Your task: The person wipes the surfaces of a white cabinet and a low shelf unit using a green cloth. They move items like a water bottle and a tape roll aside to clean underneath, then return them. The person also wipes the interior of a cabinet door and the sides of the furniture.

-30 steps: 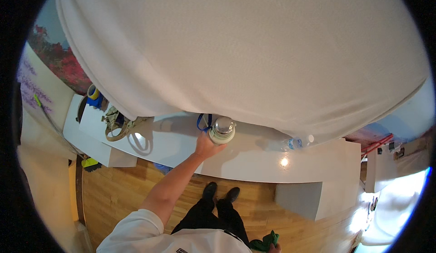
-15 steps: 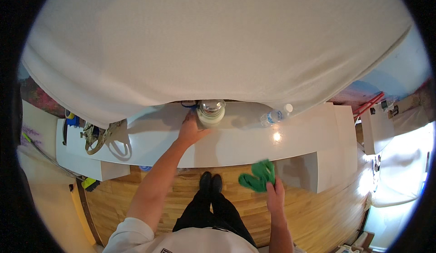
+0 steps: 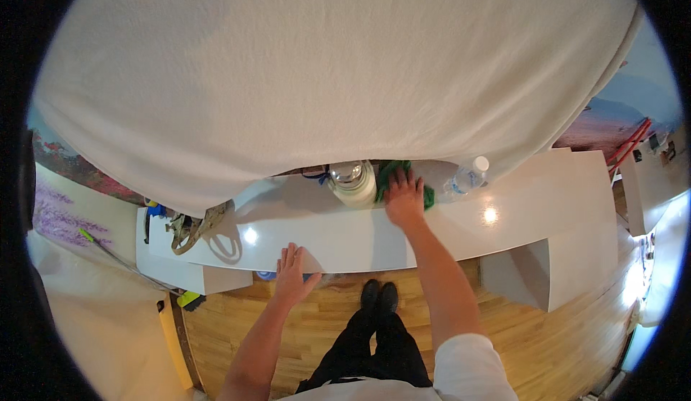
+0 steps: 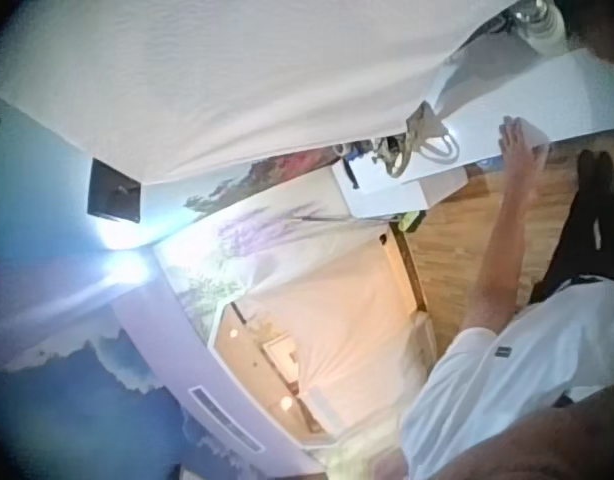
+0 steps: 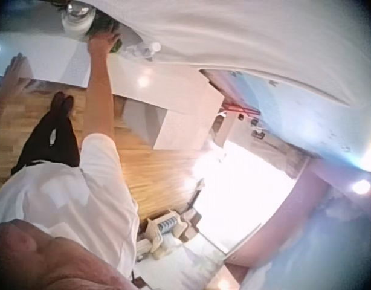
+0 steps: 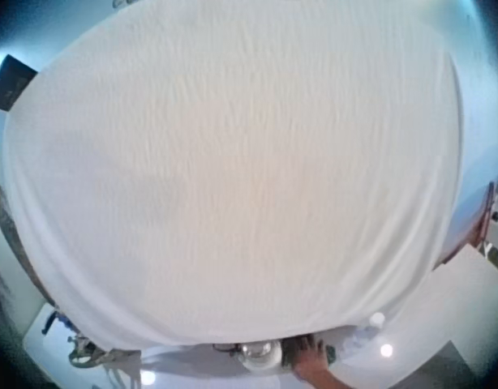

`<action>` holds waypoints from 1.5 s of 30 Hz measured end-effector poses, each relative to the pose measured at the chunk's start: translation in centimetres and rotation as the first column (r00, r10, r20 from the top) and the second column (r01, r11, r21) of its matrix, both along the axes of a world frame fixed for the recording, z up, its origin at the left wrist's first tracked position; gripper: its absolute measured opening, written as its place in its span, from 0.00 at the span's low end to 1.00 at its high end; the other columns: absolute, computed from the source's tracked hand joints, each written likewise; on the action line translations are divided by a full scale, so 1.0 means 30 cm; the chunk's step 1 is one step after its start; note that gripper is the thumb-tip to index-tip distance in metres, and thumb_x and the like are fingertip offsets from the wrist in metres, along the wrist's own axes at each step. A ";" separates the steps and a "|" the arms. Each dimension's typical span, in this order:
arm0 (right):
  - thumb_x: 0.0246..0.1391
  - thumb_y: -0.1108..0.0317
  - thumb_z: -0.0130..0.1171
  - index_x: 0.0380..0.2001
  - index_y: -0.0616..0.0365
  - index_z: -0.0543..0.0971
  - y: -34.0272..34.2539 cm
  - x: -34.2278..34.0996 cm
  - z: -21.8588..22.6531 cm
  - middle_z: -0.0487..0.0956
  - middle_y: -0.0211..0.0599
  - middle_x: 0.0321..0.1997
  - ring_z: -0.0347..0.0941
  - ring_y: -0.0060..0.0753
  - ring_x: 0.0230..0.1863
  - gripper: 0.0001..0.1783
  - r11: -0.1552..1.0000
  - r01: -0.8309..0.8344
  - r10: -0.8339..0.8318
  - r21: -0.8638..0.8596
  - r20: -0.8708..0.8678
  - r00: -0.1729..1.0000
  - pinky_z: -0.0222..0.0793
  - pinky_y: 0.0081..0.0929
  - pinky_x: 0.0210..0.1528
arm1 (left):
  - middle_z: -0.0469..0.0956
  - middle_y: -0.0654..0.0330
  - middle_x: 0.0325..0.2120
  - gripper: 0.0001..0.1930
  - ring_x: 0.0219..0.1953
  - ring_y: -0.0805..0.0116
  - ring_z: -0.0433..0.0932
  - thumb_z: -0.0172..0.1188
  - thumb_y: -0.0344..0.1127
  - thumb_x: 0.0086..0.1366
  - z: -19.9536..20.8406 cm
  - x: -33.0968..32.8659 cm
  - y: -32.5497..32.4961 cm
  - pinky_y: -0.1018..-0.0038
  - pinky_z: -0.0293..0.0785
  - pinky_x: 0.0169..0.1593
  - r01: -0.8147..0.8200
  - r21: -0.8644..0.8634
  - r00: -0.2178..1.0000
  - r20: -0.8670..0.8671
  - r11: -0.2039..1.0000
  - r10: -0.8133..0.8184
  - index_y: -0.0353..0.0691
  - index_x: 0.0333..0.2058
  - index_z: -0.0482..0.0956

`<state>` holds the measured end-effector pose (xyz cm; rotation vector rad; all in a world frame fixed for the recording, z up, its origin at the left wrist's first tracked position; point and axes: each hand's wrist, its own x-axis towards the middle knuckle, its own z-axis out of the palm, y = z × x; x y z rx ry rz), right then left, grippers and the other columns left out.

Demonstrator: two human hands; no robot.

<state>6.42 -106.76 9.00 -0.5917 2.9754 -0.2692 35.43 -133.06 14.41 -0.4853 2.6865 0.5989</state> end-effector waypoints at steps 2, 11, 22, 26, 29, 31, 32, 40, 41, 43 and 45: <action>0.71 0.54 0.53 0.75 0.51 0.67 -0.022 -0.068 -0.013 0.57 0.44 0.84 0.49 0.57 0.84 0.33 1.000 0.018 -0.017 0.013 -0.056 0.998 0.41 0.64 0.82 | 0.41 0.45 0.82 0.51 0.83 0.41 0.38 0.65 0.61 0.68 0.013 -0.003 -0.015 0.46 0.40 0.81 -0.003 0.024 0.999 0.040 1.000 0.002 0.41 0.79 0.53; 0.66 0.63 0.62 0.70 0.65 0.70 -0.012 0.515 0.046 0.61 0.54 0.79 0.50 0.63 0.82 0.33 0.988 0.143 -0.139 -0.066 0.055 0.989 0.43 0.61 0.82 | 0.38 0.49 0.83 0.56 0.84 0.44 0.37 0.71 0.58 0.61 0.011 0.056 -0.092 0.47 0.41 0.81 0.038 0.046 0.997 0.072 0.998 -0.042 0.48 0.80 0.49; 0.66 0.57 0.56 0.75 0.64 0.64 -0.787 0.341 -0.018 0.56 0.58 0.82 0.49 0.67 0.81 0.39 0.991 0.078 -0.083 -0.109 -0.039 0.996 0.43 0.61 0.82 | 0.42 0.49 0.82 0.51 0.83 0.43 0.41 0.73 0.47 0.59 -0.007 0.070 -0.224 0.44 0.48 0.79 0.233 0.217 0.972 -0.016 0.948 -0.235 0.45 0.77 0.57; 0.67 0.53 0.50 0.77 0.58 0.62 -1.059 0.342 0.002 0.53 0.55 0.84 0.47 0.65 0.83 0.39 0.986 0.161 -0.161 0.033 -0.022 0.987 0.42 0.60 0.82 | 0.56 0.45 0.77 0.40 0.78 0.38 0.53 0.71 0.42 0.59 -0.097 0.169 -0.396 0.44 0.56 0.77 0.254 0.327 0.950 -0.263 0.910 -0.171 0.40 0.69 0.69; 0.68 0.54 0.46 0.76 0.54 0.66 -1.258 0.414 0.002 0.56 0.51 0.84 0.49 0.63 0.83 0.36 1.000 0.011 -0.011 0.025 0.011 1.000 0.43 0.61 0.82 | 0.64 0.44 0.72 0.36 0.75 0.35 0.59 0.70 0.37 0.59 -0.118 0.272 -0.524 0.44 0.59 0.76 0.192 0.173 0.921 -0.371 0.966 -0.117 0.38 0.66 0.71; 0.68 0.56 0.46 0.74 0.53 0.70 -1.354 0.491 -0.014 0.61 0.50 0.82 0.50 0.62 0.82 0.33 0.996 -0.091 0.091 -0.024 0.019 0.996 0.44 0.61 0.81 | 0.63 0.42 0.72 0.38 0.75 0.34 0.58 0.71 0.35 0.59 -0.087 0.332 -0.609 0.44 0.57 0.76 0.128 0.060 0.941 -0.321 0.990 -0.102 0.37 0.68 0.69; 0.67 0.57 0.47 0.72 0.52 0.72 -1.393 0.538 -0.014 0.63 0.49 0.81 0.51 0.61 0.82 0.32 0.987 -0.148 0.149 -0.056 0.017 0.989 0.44 0.60 0.81 | 0.62 0.42 0.73 0.40 0.76 0.34 0.57 0.71 0.34 0.59 -0.069 0.361 -0.648 0.44 0.55 0.77 0.103 0.014 0.958 -0.271 0.995 -0.095 0.36 0.69 0.67; 0.65 0.63 0.50 0.69 0.50 0.75 -1.050 0.423 -0.038 0.65 0.50 0.79 0.59 0.59 0.79 0.29 0.997 -0.058 0.057 -0.059 -0.008 0.998 0.53 0.62 0.79 | 0.52 0.39 0.77 0.52 0.79 0.35 0.50 0.76 0.43 0.56 -0.041 0.408 -0.789 0.45 0.49 0.79 0.226 -0.042 0.965 -0.126 0.973 -0.230 0.35 0.75 0.58; 0.65 0.63 0.50 0.69 0.53 0.75 -0.999 0.411 -0.056 0.65 0.50 0.78 0.58 0.60 0.79 0.30 0.997 0.045 -0.049 -0.065 -0.069 0.996 0.52 0.61 0.79 | 0.52 0.38 0.77 0.53 0.79 0.35 0.50 0.76 0.44 0.56 -0.041 0.406 -0.794 0.45 0.49 0.79 0.242 -0.054 0.963 -0.113 0.969 -0.246 0.35 0.75 0.58; 0.65 0.62 0.50 0.69 0.57 0.74 -0.900 0.382 -0.050 0.67 0.51 0.77 0.56 0.61 0.79 0.30 0.962 0.247 -0.265 -0.112 -0.179 0.948 0.50 0.60 0.79 | 0.52 0.37 0.77 0.54 0.79 0.34 0.50 0.76 0.47 0.55 -0.037 0.402 -0.800 0.45 0.49 0.79 0.266 -0.081 0.957 -0.096 0.961 -0.273 0.33 0.75 0.57; 0.66 0.63 0.49 0.70 0.58 0.73 -0.868 0.420 -0.046 0.67 0.51 0.76 0.54 0.62 0.79 0.30 0.952 0.301 -0.305 -0.049 -0.121 0.945 0.50 0.60 0.79 | 0.52 0.36 0.77 0.56 0.79 0.34 0.50 0.76 0.50 0.54 -0.032 0.400 -0.785 0.45 0.49 0.79 0.277 -0.096 0.956 -0.075 0.956 -0.284 0.31 0.75 0.57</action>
